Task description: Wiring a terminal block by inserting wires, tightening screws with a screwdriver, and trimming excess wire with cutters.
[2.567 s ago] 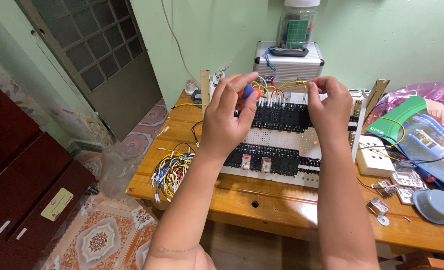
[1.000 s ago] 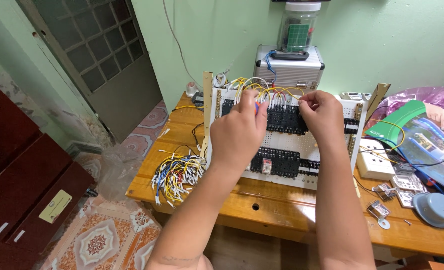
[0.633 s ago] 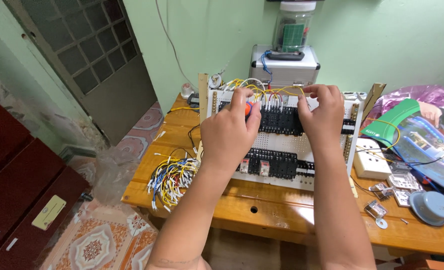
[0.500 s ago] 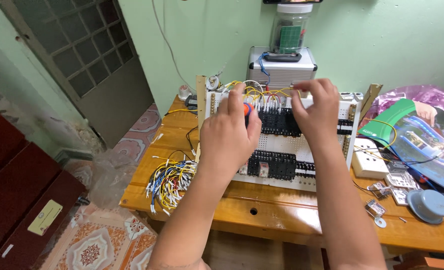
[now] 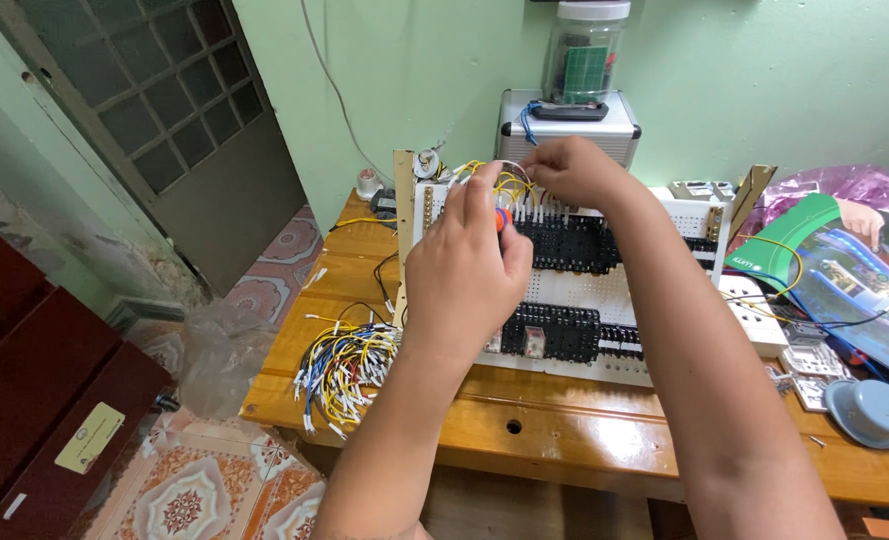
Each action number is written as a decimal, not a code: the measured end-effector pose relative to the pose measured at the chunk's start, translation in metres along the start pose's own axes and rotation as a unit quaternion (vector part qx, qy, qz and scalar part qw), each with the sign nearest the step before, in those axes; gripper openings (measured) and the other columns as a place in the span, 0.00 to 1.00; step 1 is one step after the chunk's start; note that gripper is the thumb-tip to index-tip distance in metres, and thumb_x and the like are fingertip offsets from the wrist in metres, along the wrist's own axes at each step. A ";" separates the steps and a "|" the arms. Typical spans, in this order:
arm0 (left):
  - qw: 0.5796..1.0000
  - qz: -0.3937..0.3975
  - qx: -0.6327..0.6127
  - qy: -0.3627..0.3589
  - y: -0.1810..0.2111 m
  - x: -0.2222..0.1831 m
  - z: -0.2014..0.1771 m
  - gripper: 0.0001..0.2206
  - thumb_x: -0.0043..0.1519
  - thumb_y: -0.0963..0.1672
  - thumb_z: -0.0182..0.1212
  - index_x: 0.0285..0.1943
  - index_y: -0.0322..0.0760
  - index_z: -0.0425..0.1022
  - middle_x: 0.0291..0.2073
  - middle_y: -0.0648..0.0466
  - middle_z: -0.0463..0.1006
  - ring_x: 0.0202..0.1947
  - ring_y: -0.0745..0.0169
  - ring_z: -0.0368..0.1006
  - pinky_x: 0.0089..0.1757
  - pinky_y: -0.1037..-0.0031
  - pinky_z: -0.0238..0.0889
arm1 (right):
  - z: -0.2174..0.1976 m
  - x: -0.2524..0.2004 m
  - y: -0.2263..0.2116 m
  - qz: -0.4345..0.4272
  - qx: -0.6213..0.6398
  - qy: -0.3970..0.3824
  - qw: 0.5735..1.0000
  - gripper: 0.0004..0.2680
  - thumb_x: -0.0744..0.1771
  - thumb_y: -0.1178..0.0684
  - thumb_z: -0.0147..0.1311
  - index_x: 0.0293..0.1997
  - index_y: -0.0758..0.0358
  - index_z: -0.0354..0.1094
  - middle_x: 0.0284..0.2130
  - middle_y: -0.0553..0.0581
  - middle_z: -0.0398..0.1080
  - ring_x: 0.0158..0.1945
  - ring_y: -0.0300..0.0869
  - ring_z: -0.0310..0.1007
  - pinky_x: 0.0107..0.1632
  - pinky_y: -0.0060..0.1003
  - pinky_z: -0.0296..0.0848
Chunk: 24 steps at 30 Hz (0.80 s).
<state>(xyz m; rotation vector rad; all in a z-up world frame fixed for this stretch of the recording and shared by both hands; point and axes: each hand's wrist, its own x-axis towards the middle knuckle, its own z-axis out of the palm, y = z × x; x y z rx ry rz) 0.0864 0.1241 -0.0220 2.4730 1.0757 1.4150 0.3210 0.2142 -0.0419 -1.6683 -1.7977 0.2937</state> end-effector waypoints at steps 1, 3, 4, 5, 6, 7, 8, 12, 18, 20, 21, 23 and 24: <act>1.000 0.000 0.001 -0.001 -0.003 0.000 0.002 0.22 0.63 0.43 0.48 0.68 0.34 0.61 0.40 0.35 0.77 0.31 0.36 0.79 0.32 0.54 0.72 | -0.003 -0.001 -0.004 0.001 0.001 -0.001 1.000 0.07 0.68 0.57 0.53 0.44 0.66 0.78 0.32 0.66 0.76 0.39 0.56 0.75 0.47 0.49 0.69; 0.999 -0.018 0.022 0.016 -0.010 0.001 0.006 0.16 0.71 0.48 0.42 0.62 0.38 0.67 0.18 0.50 0.76 0.15 0.53 0.75 0.23 0.68 0.67 | -0.010 -0.002 -0.014 0.063 0.009 -0.035 0.997 0.09 0.67 0.54 0.51 0.42 0.63 0.78 0.34 0.67 0.77 0.41 0.57 0.75 0.47 0.49 0.68; 0.999 -0.018 0.022 0.018 -0.014 0.002 0.009 0.16 0.71 0.48 0.42 0.62 0.38 0.67 0.18 0.50 0.76 0.15 0.53 0.75 0.23 0.68 0.67 | -0.010 -0.001 -0.013 0.061 0.008 -0.035 0.997 0.09 0.67 0.54 0.51 0.42 0.63 0.78 0.34 0.67 0.77 0.41 0.57 0.75 0.47 0.49 0.68; 0.997 -0.014 0.046 0.062 -0.018 0.003 0.012 0.14 0.71 0.51 0.44 0.58 0.43 0.68 0.18 0.50 0.76 0.16 0.51 0.76 0.23 0.68 0.67 | -0.010 0.000 -0.012 0.088 0.010 -0.037 0.995 0.09 0.67 0.52 0.51 0.42 0.62 0.80 0.33 0.65 0.77 0.39 0.56 0.74 0.46 0.47 0.67; 0.992 -0.009 0.071 0.105 -0.022 0.004 0.015 0.13 0.71 0.53 0.45 0.54 0.48 0.69 0.18 0.50 0.77 0.16 0.50 0.77 0.24 0.67 0.66 | -0.010 0.001 -0.012 0.114 0.012 -0.040 0.993 0.10 0.66 0.51 0.52 0.42 0.60 0.81 0.31 0.64 0.77 0.38 0.54 0.74 0.45 0.46 0.67; 0.992 -0.010 0.071 0.107 -0.022 0.005 0.014 0.13 0.71 0.53 0.45 0.54 0.48 0.69 0.18 0.50 0.77 0.16 0.50 0.77 0.24 0.67 0.66 | -0.013 0.000 -0.017 0.112 0.011 -0.040 0.993 0.10 0.66 0.51 0.52 0.42 0.60 0.81 0.31 0.64 0.77 0.38 0.54 0.74 0.45 0.46 0.67; 0.991 -0.004 0.066 0.112 -0.022 0.005 0.014 0.12 0.71 0.53 0.45 0.49 0.49 0.69 0.16 0.52 0.77 0.15 0.54 0.76 0.23 0.70 0.66 | -0.016 -0.001 -0.021 0.122 0.013 -0.048 0.991 0.10 0.66 0.50 0.53 0.41 0.60 0.81 0.31 0.65 0.77 0.38 0.56 0.74 0.46 0.47 0.68; 0.986 0.035 0.070 0.147 -0.019 0.007 0.021 0.10 0.70 0.52 0.48 0.40 0.52 0.69 0.12 0.60 0.73 0.12 0.64 0.72 0.23 0.77 0.65 | -0.023 0.006 -0.023 0.156 0.032 -0.086 0.984 0.09 0.66 0.50 0.54 0.40 0.62 0.81 0.31 0.65 0.77 0.36 0.53 0.74 0.43 0.46 0.70; 0.991 0.033 0.058 0.116 -0.014 0.005 0.017 0.11 0.63 0.46 0.53 0.54 0.45 0.67 0.30 0.49 0.75 0.24 0.46 0.78 0.28 0.60 0.71 | -0.022 0.024 -0.012 0.202 0.052 -0.136 0.968 0.09 0.67 0.54 0.55 0.45 0.69 0.79 0.34 0.70 0.74 0.36 0.53 0.71 0.42 0.46 0.71; 0.988 0.036 0.052 0.143 -0.014 0.006 0.015 0.10 0.63 0.45 0.53 0.53 0.45 0.68 0.31 0.51 0.74 0.25 0.48 0.78 0.28 0.62 0.71 | -0.022 0.025 -0.016 0.206 0.052 -0.131 0.968 0.09 0.67 0.56 0.56 0.45 0.71 0.79 0.34 0.70 0.74 0.36 0.53 0.71 0.42 0.46 0.71; 0.984 0.041 0.045 0.170 -0.013 0.007 0.014 0.10 0.63 0.45 0.54 0.52 0.44 0.69 0.31 0.53 0.74 0.26 0.50 0.78 0.28 0.63 0.71 | -0.023 0.025 -0.017 0.210 0.051 -0.125 0.968 0.09 0.67 0.57 0.56 0.45 0.72 0.78 0.34 0.70 0.74 0.36 0.53 0.72 0.41 0.46 0.72; 0.974 0.045 0.043 0.218 -0.013 0.007 0.005 0.09 0.62 0.45 0.56 0.51 0.48 0.71 0.32 0.57 0.73 0.28 0.54 0.77 0.31 0.67 0.71 | -0.021 0.029 -0.001 0.177 0.046 -0.128 0.975 0.09 0.67 0.56 0.56 0.46 0.72 0.78 0.34 0.70 0.75 0.38 0.54 0.74 0.44 0.46 0.73; 0.963 0.047 0.041 0.264 -0.012 0.006 0.000 0.09 0.61 0.46 0.58 0.50 0.51 0.73 0.33 0.61 0.73 0.30 0.59 0.77 0.33 0.71 0.71 | -0.020 0.031 0.007 0.144 0.041 -0.134 0.980 0.10 0.68 0.55 0.57 0.46 0.72 0.78 0.35 0.71 0.76 0.40 0.55 0.76 0.47 0.47 0.75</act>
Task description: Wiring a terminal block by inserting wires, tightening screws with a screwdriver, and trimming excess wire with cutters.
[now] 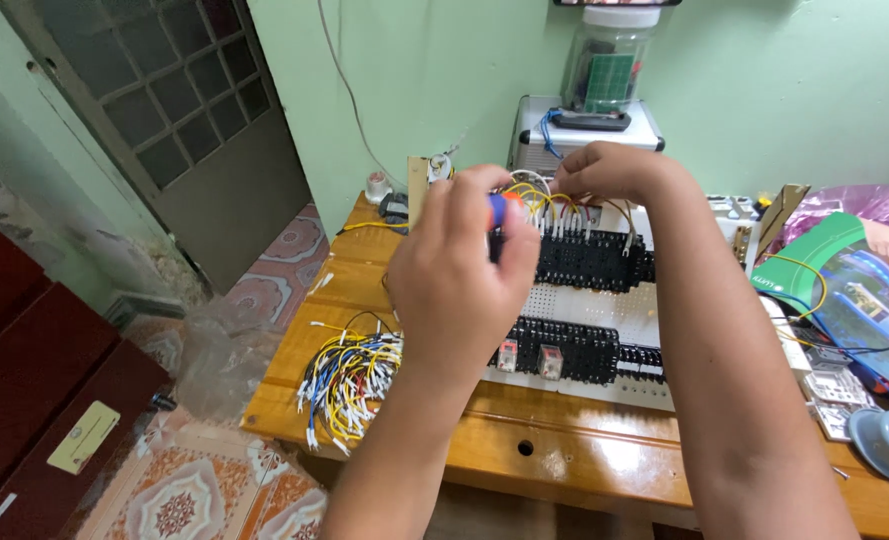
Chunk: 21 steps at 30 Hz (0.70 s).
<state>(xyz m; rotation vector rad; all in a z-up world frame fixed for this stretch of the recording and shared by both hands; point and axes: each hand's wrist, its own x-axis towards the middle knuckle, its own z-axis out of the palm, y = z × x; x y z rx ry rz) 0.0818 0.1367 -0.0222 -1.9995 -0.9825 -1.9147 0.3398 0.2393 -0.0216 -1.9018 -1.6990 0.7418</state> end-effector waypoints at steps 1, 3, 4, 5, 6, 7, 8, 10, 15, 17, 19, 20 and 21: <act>1.000 0.002 -0.002 0.002 0.005 0.006 -0.013 0.09 0.61 0.46 0.58 0.50 0.51 0.73 0.33 0.61 0.73 0.30 0.59 0.77 0.33 0.71 0.71 | -0.004 -0.004 -0.006 0.000 -0.001 0.003 1.000 0.10 0.68 0.55 0.57 0.46 0.72 0.78 0.35 0.71 0.76 0.40 0.55 0.76 0.47 0.47 0.75; 0.997 -0.011 -0.077 -0.009 0.014 0.015 -0.040 0.06 0.65 0.42 0.56 0.48 0.37 0.70 0.38 0.54 0.74 0.34 0.55 0.73 0.35 0.66 0.67 | -0.008 -0.013 -0.016 0.038 -0.061 -0.008 0.997 0.09 0.68 0.43 0.59 0.41 0.56 0.76 0.29 0.52 0.71 0.35 0.40 0.66 0.46 0.37 0.64; 0.997 -0.012 -0.079 -0.008 0.014 0.015 -0.043 0.06 0.65 0.42 0.56 0.48 0.37 0.70 0.38 0.54 0.74 0.34 0.55 0.73 0.35 0.66 0.67 | -0.003 -0.012 -0.012 0.039 -0.063 -0.006 0.997 0.09 0.68 0.43 0.59 0.41 0.56 0.76 0.29 0.52 0.71 0.35 0.40 0.66 0.46 0.37 0.64; 0.997 -0.005 -0.081 0.005 0.014 0.015 -0.046 0.06 0.65 0.42 0.56 0.48 0.36 0.70 0.38 0.55 0.75 0.33 0.55 0.72 0.35 0.67 0.67 | 0.002 -0.011 -0.009 0.026 -0.033 0.018 0.999 0.09 0.69 0.44 0.56 0.38 0.57 0.73 0.27 0.52 0.69 0.32 0.39 0.64 0.39 0.36 0.65; 0.996 0.004 -0.083 0.020 0.013 0.016 -0.049 0.06 0.65 0.41 0.56 0.47 0.34 0.70 0.38 0.55 0.76 0.32 0.56 0.72 0.35 0.67 0.68 | 0.006 -0.008 -0.006 0.010 -0.003 0.044 0.999 0.11 0.71 0.45 0.53 0.34 0.58 0.69 0.25 0.52 0.67 0.28 0.38 0.62 0.32 0.35 0.65; 0.996 0.005 -0.084 0.023 0.013 0.016 -0.052 0.06 0.65 0.41 0.56 0.47 0.34 0.70 0.38 0.55 0.76 0.32 0.56 0.72 0.35 0.67 0.68 | 0.008 -0.007 -0.001 0.009 -0.006 0.046 0.999 0.11 0.71 0.45 0.53 0.34 0.58 0.69 0.25 0.52 0.67 0.28 0.38 0.62 0.32 0.35 0.65; 0.995 0.002 -0.094 0.034 0.012 0.016 -0.055 0.05 0.65 0.42 0.56 0.46 0.34 0.71 0.37 0.55 0.76 0.28 0.59 0.68 0.33 0.70 0.64 | 0.010 -0.006 0.003 -0.002 0.009 0.076 0.997 0.09 0.71 0.47 0.53 0.35 0.57 0.72 0.27 0.52 0.69 0.29 0.38 0.63 0.32 0.34 0.65; 0.993 -0.001 -0.105 0.045 0.006 0.015 -0.059 0.05 0.65 0.42 0.57 0.45 0.35 0.71 0.35 0.55 0.76 0.25 0.63 0.64 0.30 0.73 0.61 | 0.009 -0.007 0.008 -0.012 0.023 0.106 0.994 0.09 0.72 0.48 0.52 0.37 0.57 0.75 0.28 0.51 0.71 0.29 0.37 0.65 0.31 0.34 0.66; 0.959 -0.043 -0.221 0.174 -0.012 0.014 -0.069 0.12 0.65 0.45 0.55 0.48 0.31 0.62 0.38 0.47 0.68 0.35 0.56 0.68 0.40 0.68 0.64 | 0.002 -0.011 0.028 -0.133 0.019 0.362 0.922 0.06 0.72 0.50 0.55 0.43 0.57 0.74 0.25 0.48 0.65 0.31 0.38 0.58 0.35 0.36 0.59; 0.954 -0.062 -0.218 0.195 -0.015 0.018 -0.078 0.11 0.66 0.45 0.54 0.48 0.32 0.62 0.40 0.48 0.66 0.36 0.58 0.66 0.40 0.71 0.63 | 0.018 -0.033 0.002 -0.188 0.022 0.381 0.905 0.05 0.73 0.52 0.54 0.44 0.59 0.74 0.24 0.48 0.65 0.29 0.36 0.58 0.34 0.34 0.59; 0.949 -0.082 -0.216 0.215 -0.016 0.021 -0.086 0.11 0.66 0.46 0.53 0.49 0.33 0.61 0.42 0.49 0.65 0.37 0.61 0.65 0.40 0.73 0.62 | 0.035 -0.055 -0.027 -0.239 0.025 0.399 0.885 0.05 0.74 0.54 0.54 0.44 0.62 0.73 0.23 0.48 0.65 0.27 0.35 0.58 0.33 0.32 0.59; 0.952 -0.083 -0.194 0.220 -0.015 0.022 -0.091 0.11 0.67 0.46 0.52 0.48 0.33 0.61 0.41 0.48 0.65 0.37 0.59 0.65 0.41 0.71 0.62 | 0.047 -0.066 -0.043 -0.334 -0.057 0.448 0.828 0.03 0.72 0.60 0.52 0.42 0.63 0.71 0.30 0.52 0.71 0.29 0.39 0.63 0.40 0.38 0.60; 0.955 -0.084 -0.171 0.225 -0.014 0.024 -0.096 0.12 0.67 0.47 0.51 0.48 0.33 0.61 0.40 0.47 0.65 0.37 0.56 0.65 0.42 0.69 0.62 | 0.058 -0.077 -0.059 -0.422 -0.138 0.484 0.754 0.05 0.71 0.66 0.50 0.40 0.64 0.70 0.37 0.57 0.76 0.31 0.44 0.67 0.46 0.43 0.60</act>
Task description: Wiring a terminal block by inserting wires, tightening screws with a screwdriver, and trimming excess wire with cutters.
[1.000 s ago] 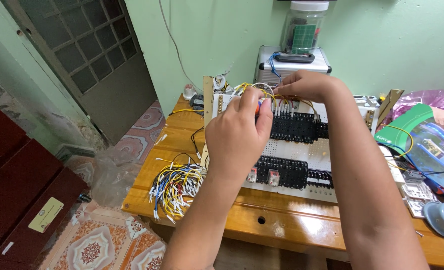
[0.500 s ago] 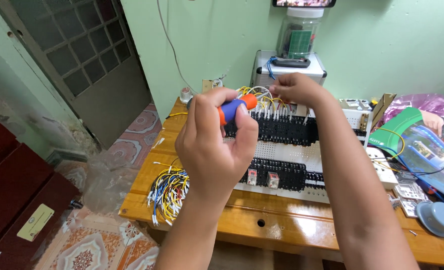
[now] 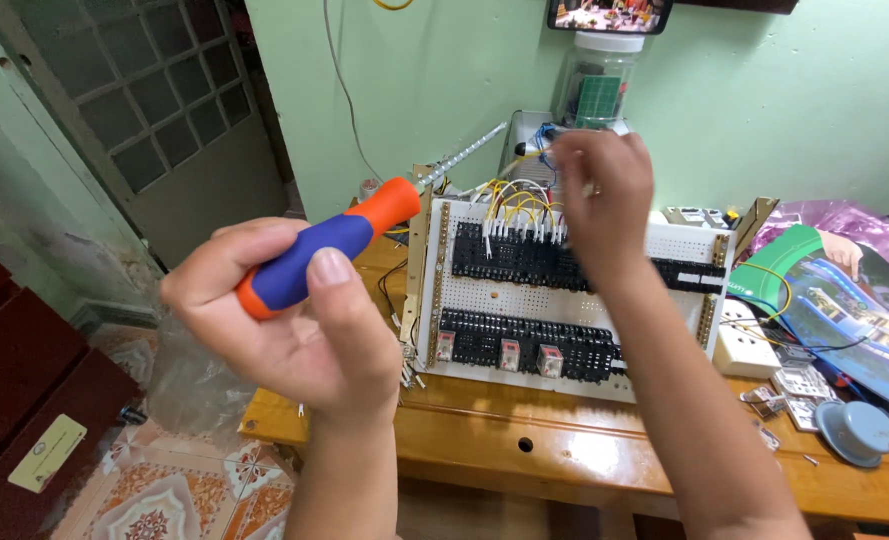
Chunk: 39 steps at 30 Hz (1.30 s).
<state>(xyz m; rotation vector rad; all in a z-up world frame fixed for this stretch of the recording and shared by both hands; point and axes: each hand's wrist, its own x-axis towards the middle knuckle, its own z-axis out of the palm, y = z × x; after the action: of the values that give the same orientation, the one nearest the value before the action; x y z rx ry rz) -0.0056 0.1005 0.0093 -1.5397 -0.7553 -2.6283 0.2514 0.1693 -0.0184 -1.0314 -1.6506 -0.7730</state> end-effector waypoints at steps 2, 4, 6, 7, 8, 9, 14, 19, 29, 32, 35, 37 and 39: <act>1.000 -0.007 -0.009 0.008 0.004 0.000 -0.004 0.12 0.67 0.47 0.51 0.48 0.34 0.60 0.40 0.47 0.64 0.35 0.56 0.66 0.41 0.68 0.62 | 0.016 -0.005 -0.034 -0.051 0.028 -0.040 0.998 0.06 0.69 0.68 0.51 0.40 0.65 0.73 0.32 0.57 0.74 0.31 0.48 0.68 0.42 0.45 0.62; 1.000 -0.013 -0.017 0.017 0.007 0.003 -0.010 0.12 0.67 0.47 0.51 0.48 0.35 0.59 0.40 0.48 0.63 0.34 0.56 0.67 0.41 0.67 0.62 | 0.032 -0.015 -0.070 -0.103 0.058 -0.077 0.990 0.07 0.67 0.70 0.52 0.40 0.66 0.76 0.27 0.57 0.72 0.32 0.51 0.68 0.37 0.46 0.64; 0.998 -0.024 -0.064 0.009 0.011 0.006 -0.015 0.13 0.67 0.48 0.50 0.49 0.37 0.55 0.31 0.48 0.63 0.30 0.54 0.64 0.38 0.68 0.62 | 0.045 -0.031 -0.107 0.014 0.252 -0.420 0.872 0.05 0.69 0.51 0.49 0.44 0.47 0.72 0.43 0.48 0.72 0.40 0.45 0.76 0.42 0.42 0.71; 0.997 -0.024 -0.066 0.010 0.012 0.006 -0.016 0.13 0.67 0.48 0.50 0.49 0.37 0.55 0.31 0.48 0.63 0.30 0.54 0.64 0.38 0.68 0.62 | 0.063 -0.049 -0.113 0.014 0.250 -0.420 0.872 0.05 0.69 0.51 0.49 0.44 0.47 0.72 0.43 0.48 0.72 0.40 0.45 0.76 0.42 0.42 0.71; 0.997 -0.029 -0.066 0.015 0.012 0.007 -0.018 0.14 0.66 0.49 0.50 0.49 0.36 0.56 0.31 0.48 0.62 0.30 0.55 0.64 0.38 0.68 0.60 | 0.082 -0.066 -0.118 -0.072 0.269 -0.413 0.867 0.03 0.69 0.51 0.50 0.41 0.54 0.70 0.37 0.54 0.65 0.35 0.50 0.69 0.36 0.47 0.66; 0.997 -0.033 -0.066 0.021 0.013 0.008 -0.019 0.14 0.65 0.49 0.51 0.48 0.35 0.56 0.31 0.48 0.62 0.29 0.55 0.64 0.38 0.69 0.59 | 0.101 -0.083 -0.123 -0.158 0.285 -0.405 0.854 0.05 0.68 0.52 0.51 0.37 0.60 0.67 0.32 0.59 0.58 0.29 0.55 0.62 0.30 0.51 0.60; 0.997 -0.039 -0.070 0.013 0.009 0.012 -0.023 0.13 0.66 0.48 0.51 0.49 0.36 0.57 0.33 0.48 0.63 0.31 0.55 0.65 0.40 0.68 0.61 | 0.140 -0.120 -0.137 -0.131 0.169 -0.485 0.848 0.05 0.66 0.51 0.53 0.40 0.59 0.67 0.40 0.57 0.61 0.42 0.51 0.57 0.41 0.48 0.53; 0.995 -0.041 -0.085 0.021 0.006 0.013 -0.019 0.13 0.65 0.48 0.52 0.48 0.37 0.58 0.36 0.49 0.62 0.33 0.55 0.66 0.41 0.68 0.62 | 0.166 -0.145 -0.137 -0.152 0.138 -0.485 0.850 0.13 0.61 0.53 0.57 0.46 0.61 0.62 0.42 0.57 0.63 0.47 0.51 0.56 0.49 0.49 0.56; 0.992 -0.074 -0.106 0.003 0.002 0.016 -0.023 0.13 0.66 0.47 0.51 0.52 0.37 0.57 0.40 0.47 0.65 0.30 0.58 0.67 0.36 0.72 0.66 | 0.060 -0.060 -0.112 -0.060 0.348 -0.277 0.893 0.04 0.69 0.61 0.50 0.42 0.63 0.72 0.40 0.58 0.73 0.46 0.51 0.74 0.53 0.47 0.70; 0.978 -0.109 -0.174 -0.033 -0.003 0.013 -0.017 0.13 0.71 0.46 0.51 0.58 0.38 0.57 0.49 0.46 0.66 0.31 0.59 0.72 0.31 0.79 0.69 | 0.036 -0.052 -0.053 -0.019 0.214 -0.162 0.963 0.05 0.67 0.63 0.52 0.35 0.60 0.72 0.33 0.53 0.75 0.41 0.47 0.75 0.52 0.46 0.68; 0.969 -0.109 -0.199 -0.094 -0.006 0.010 -0.008 0.10 0.74 0.44 0.48 0.60 0.35 0.57 0.55 0.42 0.65 0.38 0.54 0.80 0.33 0.81 0.72 | 0.021 -0.052 0.014 0.023 0.064 -0.080 0.994 0.03 0.67 0.62 0.54 0.36 0.61 0.74 0.34 0.56 0.73 0.41 0.50 0.72 0.49 0.47 0.64; 0.970 -0.097 -0.187 -0.120 -0.010 0.006 0.001 0.08 0.75 0.42 0.45 0.59 0.31 0.57 0.57 0.39 0.64 0.40 0.50 0.82 0.35 0.80 0.76 | 0.013 -0.051 0.046 0.045 0.003 -0.073 0.996 0.03 0.67 0.61 0.57 0.39 0.61 0.77 0.38 0.57 0.73 0.44 0.51 0.71 0.50 0.49 0.64; 0.960 -0.115 -0.194 -0.163 -0.019 0.000 0.009 0.09 0.74 0.43 0.46 0.59 0.31 0.60 0.67 0.37 0.63 0.45 0.51 0.84 0.39 0.80 0.78 | 0.007 -0.051 0.063 0.180 0.012 -0.166 0.970 0.10 0.70 0.47 0.53 0.50 0.61 0.73 0.44 0.58 0.74 0.51 0.50 0.71 0.53 0.48 0.65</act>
<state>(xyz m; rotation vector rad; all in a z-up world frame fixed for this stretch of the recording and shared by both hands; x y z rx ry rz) -0.0029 0.1205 0.0048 -2.1502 -0.4645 -2.8553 0.3124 0.1892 -0.0690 -1.4530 -1.6721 -0.3516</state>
